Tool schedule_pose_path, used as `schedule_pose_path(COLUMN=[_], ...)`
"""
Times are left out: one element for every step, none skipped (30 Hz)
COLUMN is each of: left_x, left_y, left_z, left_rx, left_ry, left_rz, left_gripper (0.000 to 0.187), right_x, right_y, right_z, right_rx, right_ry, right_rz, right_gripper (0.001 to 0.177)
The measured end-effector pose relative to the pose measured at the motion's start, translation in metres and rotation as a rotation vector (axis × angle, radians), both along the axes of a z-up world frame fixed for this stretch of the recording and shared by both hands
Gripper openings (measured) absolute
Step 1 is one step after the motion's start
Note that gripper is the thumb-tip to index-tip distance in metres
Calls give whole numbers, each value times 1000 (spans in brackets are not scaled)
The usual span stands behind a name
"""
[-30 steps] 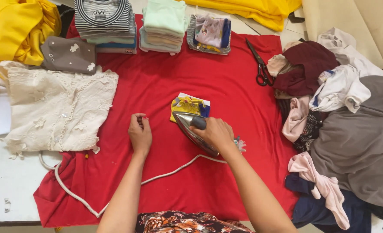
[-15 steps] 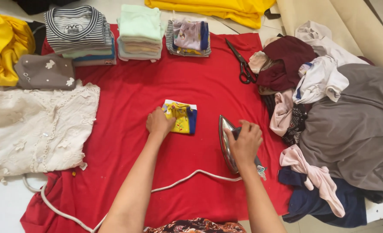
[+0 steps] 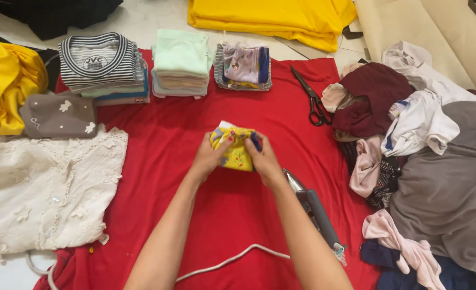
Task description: Ironing and folding small pieces of clothing on a red cloth on the floor.
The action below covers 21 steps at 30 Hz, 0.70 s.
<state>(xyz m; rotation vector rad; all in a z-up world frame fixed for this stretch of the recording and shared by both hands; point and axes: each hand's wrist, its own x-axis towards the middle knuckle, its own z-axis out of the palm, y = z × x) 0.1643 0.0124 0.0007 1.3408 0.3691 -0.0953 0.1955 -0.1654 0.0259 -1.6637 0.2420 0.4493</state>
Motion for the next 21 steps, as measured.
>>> schedule_pose_path(left_x=[23,50,76,98,119,140,154,167,180,186,191,195,191,186,181,179,176,174,181,187,194], left_y=[-2,-4,-7,-8,-9,-8,-8,-7,-6,-4,-1,0,0,0,0,-2,-3,-2,-4,-4,-3], left_z=[6,13,21,37,54,70,73,75,78,66,54,42,45,49,54,54,54,56,36,17,-3], left_rx=[-3,81,165,161,142,122,120,180,240,238,317,393,389,406,422,418,400,387,387,272,158], left_ry=[2,-102,-205,-207,-333,-458,-458,-475,-491,-486,-516,-545,-540,-519,-498,-495,-409,-327,-327,-326,-325], left_rz=[-2,39,80,74,117,163,162,166,170,171,84,-9,-13,-161,-310,-316,-355,-388,-389,-273,-156], left_gripper=[45,41,38,38,38,38,38,37,37,37,35,34,34,33,32,32,29,27,27,28,29], right_x=[23,48,73,100,126,153,166,178,190,189,189,186,188,189,189,197,203,212,211,210,210], right_y=[0,1,1,-1,-4,-5,-4,-1,1,1,0,-2,-2,-3,-4,-11,-17,-21,-25,-26,-26], right_z=[7,14,21,28,36,42,59,75,91,102,113,124,124,125,126,113,100,89,92,95,98], right_rx=[-3,-56,-110,-113,-195,-276,-278,-372,-465,-467,-620,-767,-770,-538,-293,-294,-417,-538,-538,-444,-351], right_ry=[2,-169,-341,-342,-533,-724,-725,-733,-740,-736,-1065,-1386,-1378,-976,-565,-558,-427,-298,-298,-216,-134], right_rz=[-2,-27,-53,-58,-35,-4,-5,49,104,107,259,424,426,636,810,805,895,986,985,893,800], right_gripper=[57,51,46,46,44,42,42,57,72,72,90,107,107,102,97,97,77,58,58,51,45])
